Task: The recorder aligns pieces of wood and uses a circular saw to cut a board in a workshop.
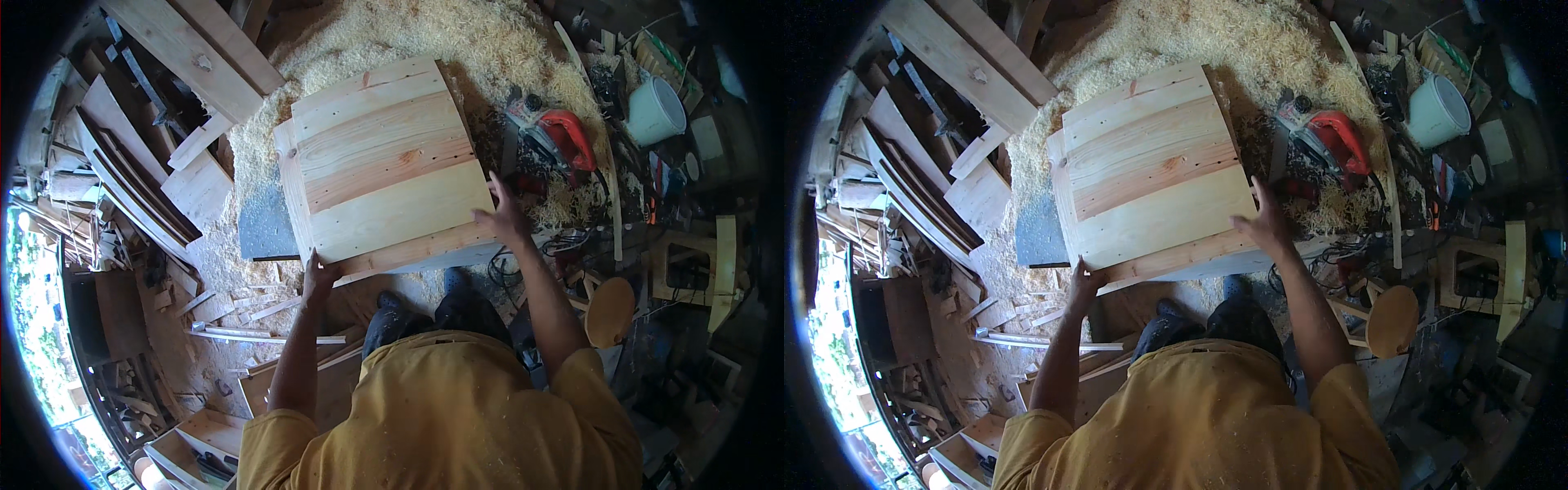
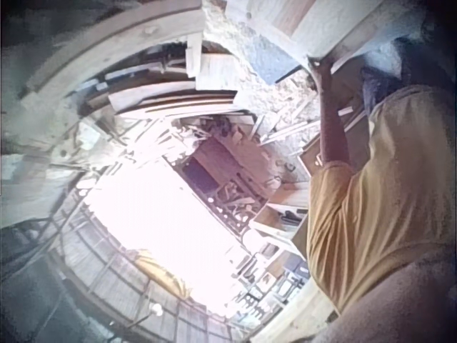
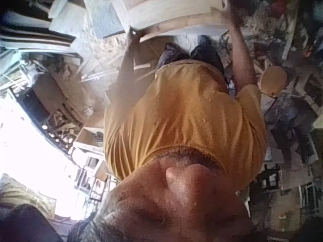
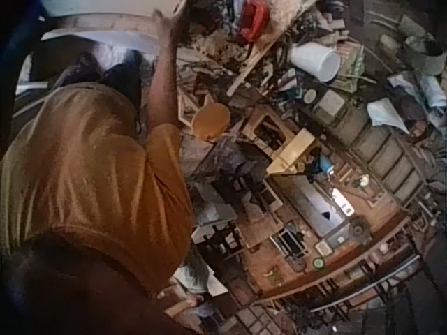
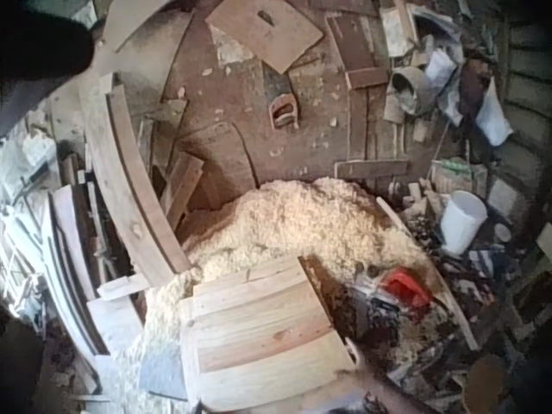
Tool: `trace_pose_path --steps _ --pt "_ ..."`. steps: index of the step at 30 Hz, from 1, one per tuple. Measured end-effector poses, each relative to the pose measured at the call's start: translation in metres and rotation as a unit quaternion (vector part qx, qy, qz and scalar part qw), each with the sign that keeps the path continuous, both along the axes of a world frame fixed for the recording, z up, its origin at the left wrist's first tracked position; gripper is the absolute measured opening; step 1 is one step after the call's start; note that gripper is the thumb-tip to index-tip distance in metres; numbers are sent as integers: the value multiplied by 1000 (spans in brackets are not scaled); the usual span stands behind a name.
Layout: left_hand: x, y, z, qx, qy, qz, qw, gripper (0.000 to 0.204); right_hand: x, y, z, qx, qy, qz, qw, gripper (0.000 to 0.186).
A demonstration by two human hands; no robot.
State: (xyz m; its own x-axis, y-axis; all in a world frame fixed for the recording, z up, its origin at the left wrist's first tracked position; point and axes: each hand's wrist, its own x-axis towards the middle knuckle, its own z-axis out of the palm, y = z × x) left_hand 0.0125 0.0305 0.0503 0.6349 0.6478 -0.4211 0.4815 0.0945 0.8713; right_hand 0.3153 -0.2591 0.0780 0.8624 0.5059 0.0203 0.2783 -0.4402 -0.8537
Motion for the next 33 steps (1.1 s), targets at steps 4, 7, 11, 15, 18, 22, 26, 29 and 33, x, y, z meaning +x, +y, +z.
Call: trace_pose_path --steps 4,7,11,15,18,22,26,29,33 --pt "-6 2 -13 40 77 -32 996 65 13 22 8 -67 68 -4 995 72" --pt "-26 8 -48 223 10 11 975 73 1 27 16 -82 47 9 996 66" --pt "3 7 -31 49 -86 52 994 78 -13 13 -19 -33 5 18 999 66" --pt "-22 -1 -18 36 -19 184 982 55 -43 23 -1 -61 21 43 997 67" --pt "-51 -1 6 -164 -89 224 957 41 -53 35 6 -44 64 93 993 66" --pt "-123 -8 21 130 -89 80 984 35 -62 80 39 72 244 187 949 65" --pt "-196 16 -13 313 40 -48 948 35 -68 118 17 102 206 107 967 54" --pt "-203 29 -23 -24 -191 309 931 40 -66 99 15 63 119 -3 991 48" --pt "-191 84 -47 94 -216 288 928 22 -57 44 -12 -81 -56 -145 984 45"
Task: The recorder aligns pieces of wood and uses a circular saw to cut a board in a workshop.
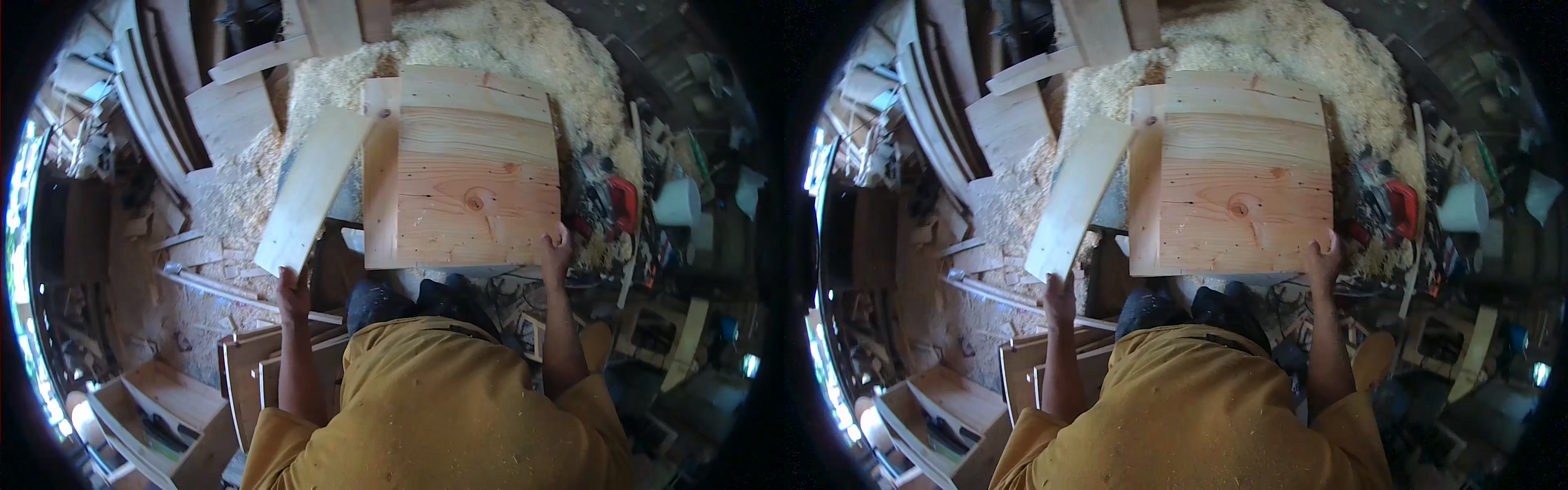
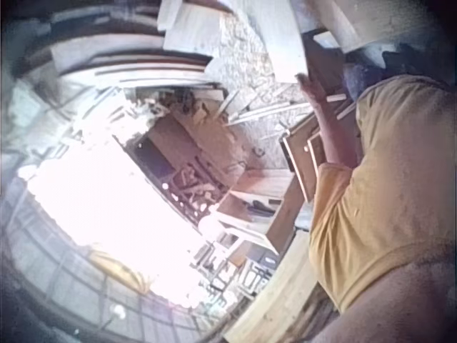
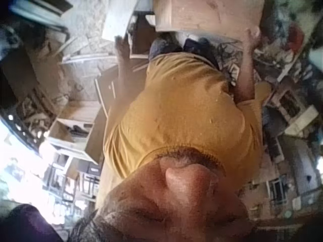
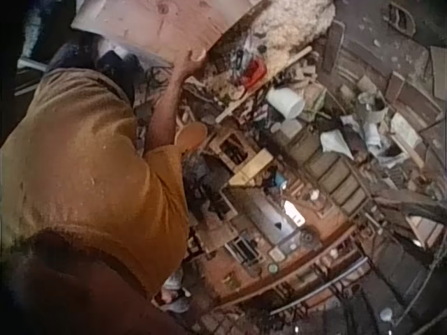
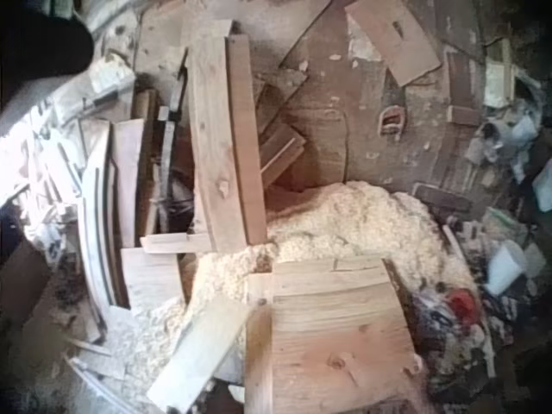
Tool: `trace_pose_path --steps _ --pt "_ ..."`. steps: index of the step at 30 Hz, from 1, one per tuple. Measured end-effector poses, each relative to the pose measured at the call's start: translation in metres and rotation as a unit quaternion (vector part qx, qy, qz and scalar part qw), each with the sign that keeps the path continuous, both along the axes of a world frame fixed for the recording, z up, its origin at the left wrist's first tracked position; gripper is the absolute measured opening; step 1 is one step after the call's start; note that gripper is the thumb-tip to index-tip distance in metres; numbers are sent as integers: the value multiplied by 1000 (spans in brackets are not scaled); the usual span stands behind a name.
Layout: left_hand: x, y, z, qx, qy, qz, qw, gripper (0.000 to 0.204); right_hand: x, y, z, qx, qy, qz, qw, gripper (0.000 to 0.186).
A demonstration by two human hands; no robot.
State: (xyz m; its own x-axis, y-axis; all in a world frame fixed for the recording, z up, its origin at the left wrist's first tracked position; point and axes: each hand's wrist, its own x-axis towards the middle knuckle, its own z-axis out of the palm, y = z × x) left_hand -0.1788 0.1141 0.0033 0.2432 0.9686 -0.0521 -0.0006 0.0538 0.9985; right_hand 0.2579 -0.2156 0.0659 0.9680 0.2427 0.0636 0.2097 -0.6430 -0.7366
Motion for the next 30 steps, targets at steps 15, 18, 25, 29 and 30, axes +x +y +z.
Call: trace_pose_path --steps 15,18,25,29,30 --pt "56 61 -24 70 366 -206 905 30 23 -32 -19 -69 154 -22 985 53" --pt "150 -4 7 109 295 -205 927 39 30 -42 -26 -26 187 12 982 51" --pt "216 -63 -10 220 311 -147 913 67 34 -39 -23 -52 217 73 972 51" --pt "234 -74 26 114 321 -195 920 76 31 -52 -22 -52 182 42 981 52" --pt "235 -77 31 93 329 -202 918 77 31 -56 -27 -51 187 49 980 52"
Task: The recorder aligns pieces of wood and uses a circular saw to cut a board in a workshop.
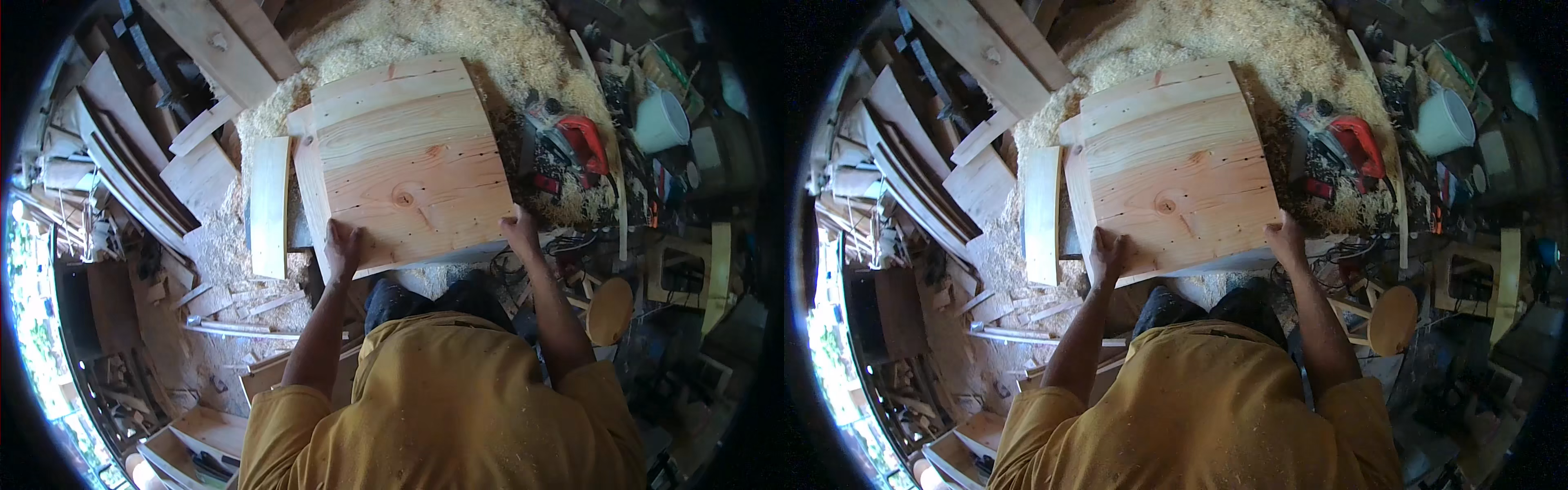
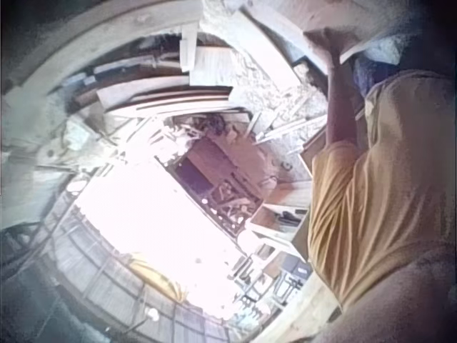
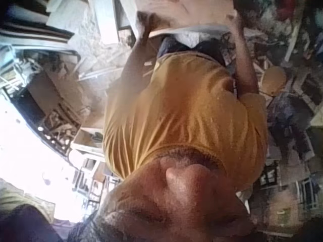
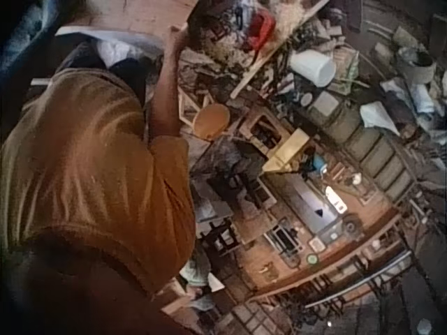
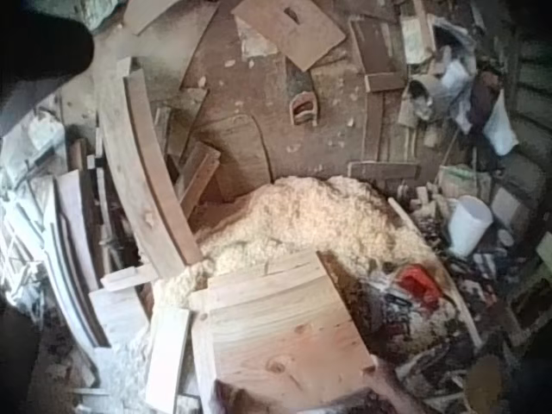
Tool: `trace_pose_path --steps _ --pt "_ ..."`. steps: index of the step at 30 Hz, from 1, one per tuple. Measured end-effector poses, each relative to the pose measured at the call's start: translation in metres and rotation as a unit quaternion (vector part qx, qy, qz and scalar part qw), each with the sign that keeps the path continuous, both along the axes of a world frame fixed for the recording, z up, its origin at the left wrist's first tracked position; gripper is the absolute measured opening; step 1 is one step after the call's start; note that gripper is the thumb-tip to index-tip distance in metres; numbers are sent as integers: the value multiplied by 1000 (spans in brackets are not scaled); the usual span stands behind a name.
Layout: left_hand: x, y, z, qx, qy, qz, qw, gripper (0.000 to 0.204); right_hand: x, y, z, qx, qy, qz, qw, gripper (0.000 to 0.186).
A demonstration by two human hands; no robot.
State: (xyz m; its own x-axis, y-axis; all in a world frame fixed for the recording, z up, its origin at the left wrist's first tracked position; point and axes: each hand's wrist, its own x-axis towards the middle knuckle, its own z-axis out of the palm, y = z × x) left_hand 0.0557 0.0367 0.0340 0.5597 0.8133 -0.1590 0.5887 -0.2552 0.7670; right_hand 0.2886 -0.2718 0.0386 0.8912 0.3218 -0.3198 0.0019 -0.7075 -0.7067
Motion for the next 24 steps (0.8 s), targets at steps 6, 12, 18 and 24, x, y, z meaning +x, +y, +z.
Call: trace_pose_path --steps 6,12,18,24 --pt "-19 -9 -33 29 -32 -19 999 88 -11 -17 7 76 30 20 996 46" --pt "-9 -60 30 212 193 -270 919 95 3 -28 7 78 107 -31 991 36" --pt "-21 -57 13 284 155 -292 900 87 8 -19 24 38 143 -16 989 40" --pt "-21 -60 13 293 150 -302 895 87 7 -19 26 -9 158 -16 987 40"
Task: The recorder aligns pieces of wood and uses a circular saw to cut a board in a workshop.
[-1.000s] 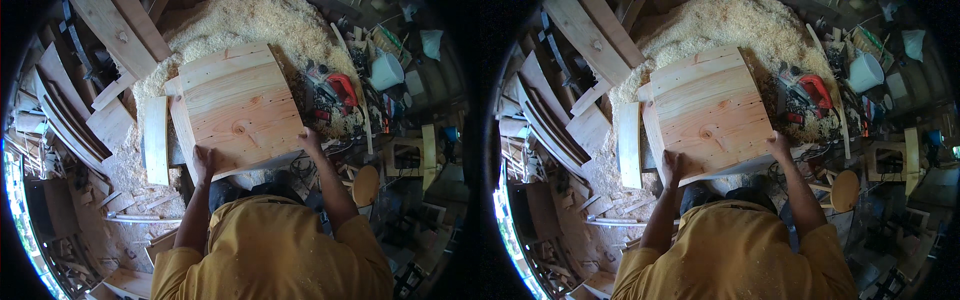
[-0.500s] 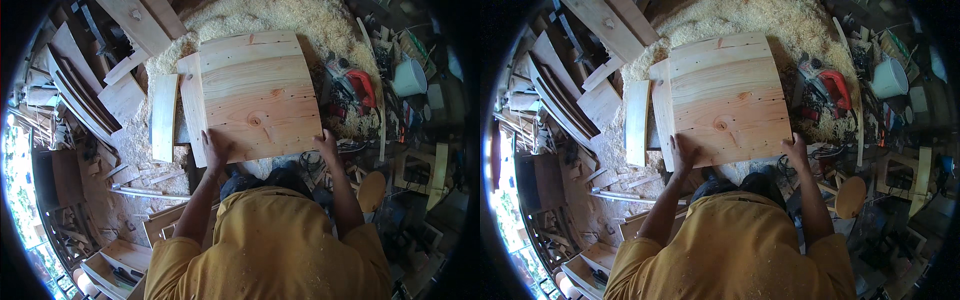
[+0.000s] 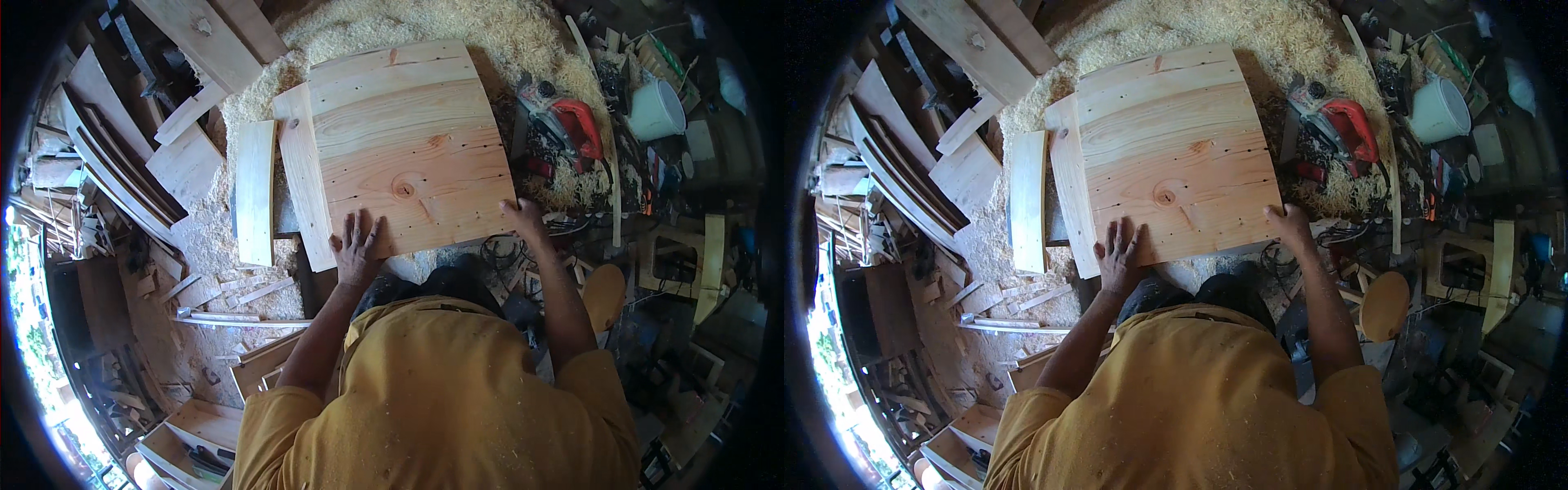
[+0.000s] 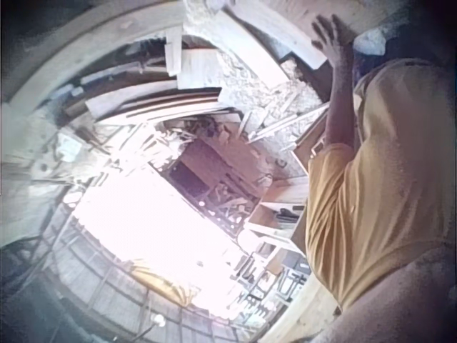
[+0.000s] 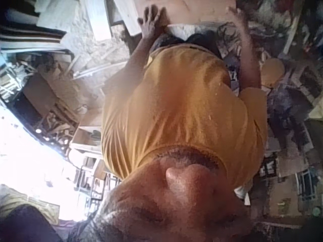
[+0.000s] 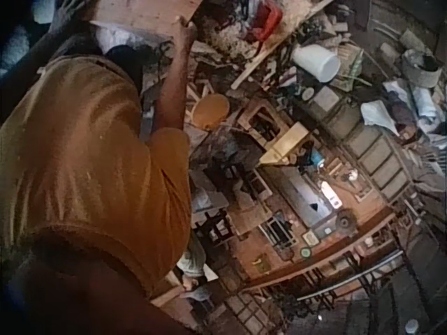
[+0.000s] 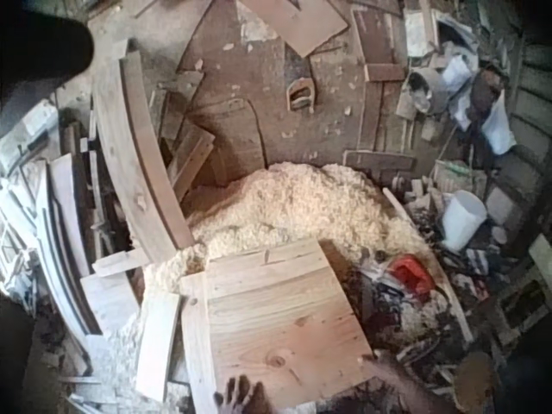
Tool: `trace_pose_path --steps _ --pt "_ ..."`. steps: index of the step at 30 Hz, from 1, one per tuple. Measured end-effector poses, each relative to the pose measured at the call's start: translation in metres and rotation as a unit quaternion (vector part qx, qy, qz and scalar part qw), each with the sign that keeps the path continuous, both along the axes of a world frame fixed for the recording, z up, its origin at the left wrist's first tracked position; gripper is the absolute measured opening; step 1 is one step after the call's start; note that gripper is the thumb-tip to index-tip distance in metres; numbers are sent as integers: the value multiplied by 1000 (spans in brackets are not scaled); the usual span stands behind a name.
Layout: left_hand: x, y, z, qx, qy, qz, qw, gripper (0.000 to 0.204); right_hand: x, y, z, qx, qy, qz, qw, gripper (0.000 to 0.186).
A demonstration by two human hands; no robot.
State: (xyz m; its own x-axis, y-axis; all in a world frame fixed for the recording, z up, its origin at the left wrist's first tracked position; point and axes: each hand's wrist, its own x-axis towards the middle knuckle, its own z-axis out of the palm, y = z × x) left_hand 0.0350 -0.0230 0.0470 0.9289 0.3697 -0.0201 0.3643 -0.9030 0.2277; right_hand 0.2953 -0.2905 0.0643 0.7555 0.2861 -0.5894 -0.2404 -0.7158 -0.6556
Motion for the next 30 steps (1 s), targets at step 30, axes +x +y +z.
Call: trace_pose_path --steps 30 --pt "2 -2 14 22 43 -1 999 74 36 16 -15 79 -27 -30 996 58"
